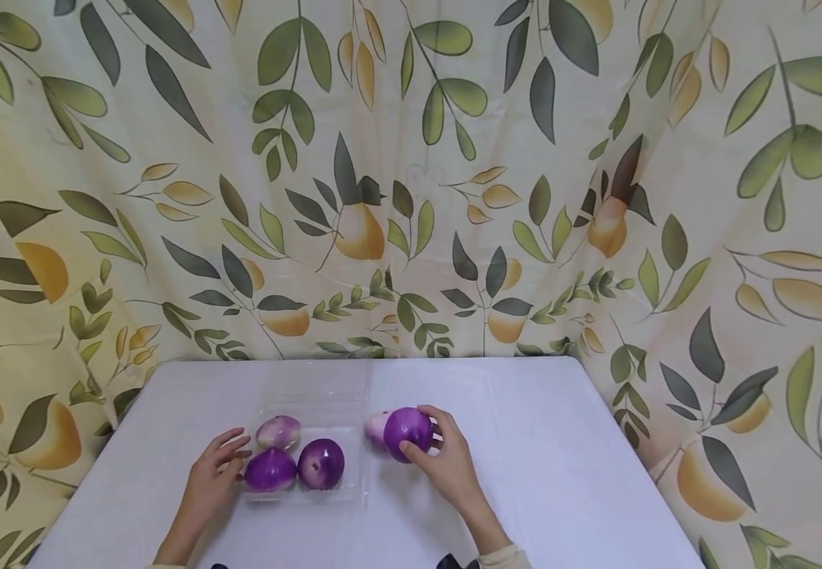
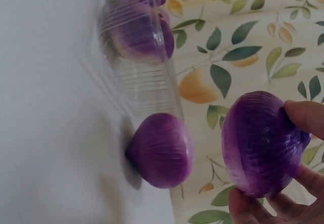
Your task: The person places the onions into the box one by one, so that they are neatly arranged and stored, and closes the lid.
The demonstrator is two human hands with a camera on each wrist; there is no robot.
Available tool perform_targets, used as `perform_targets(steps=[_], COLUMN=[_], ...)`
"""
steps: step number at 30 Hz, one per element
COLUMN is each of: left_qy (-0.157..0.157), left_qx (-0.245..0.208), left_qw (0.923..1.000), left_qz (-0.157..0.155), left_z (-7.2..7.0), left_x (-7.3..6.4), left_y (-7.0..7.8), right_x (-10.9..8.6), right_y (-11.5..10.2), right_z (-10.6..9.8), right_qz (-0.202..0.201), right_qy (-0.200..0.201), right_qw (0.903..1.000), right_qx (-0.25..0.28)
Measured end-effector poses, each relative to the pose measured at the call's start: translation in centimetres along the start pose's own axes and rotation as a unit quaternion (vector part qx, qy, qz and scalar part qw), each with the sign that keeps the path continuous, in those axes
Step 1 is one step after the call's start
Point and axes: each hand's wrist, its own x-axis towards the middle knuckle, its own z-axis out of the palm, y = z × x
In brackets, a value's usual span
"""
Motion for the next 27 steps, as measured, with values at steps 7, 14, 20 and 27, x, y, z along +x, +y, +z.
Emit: perform_targets(steps=[7, 14, 20, 27], left_qy=[-0.002, -0.008, -0.003, 0.0], left_qx=[0.008, 0.011, 0.014, 0.015], left_qw=[1.0, 0.9999, 0.9999, 0.9998], left_qz=[0.0, -0.002, 0.002, 0.01], left_z=[-0.1, -0.1, -0.1, -0.1], left_x=[0.0, -0.1, 0.0, 0.1], left_y=[0.1, 0.3, 0.3, 0.3], right_x=[0.0, 0.1, 0.1, 0.0], right_y=[-0.7, -0.9, -1.3, -1.3], right_z=[0.9, 1.5, 2.4, 3.3], right_qz=[0.002, 0.008, 0.012, 0.019], right_qy=[-0.001, -0.005, -0.012, -0.023], right_qw=[0.9996, 0.9992, 0.9989, 0.9979], right_qx=[0.028, 0.038, 0.044, 0.057])
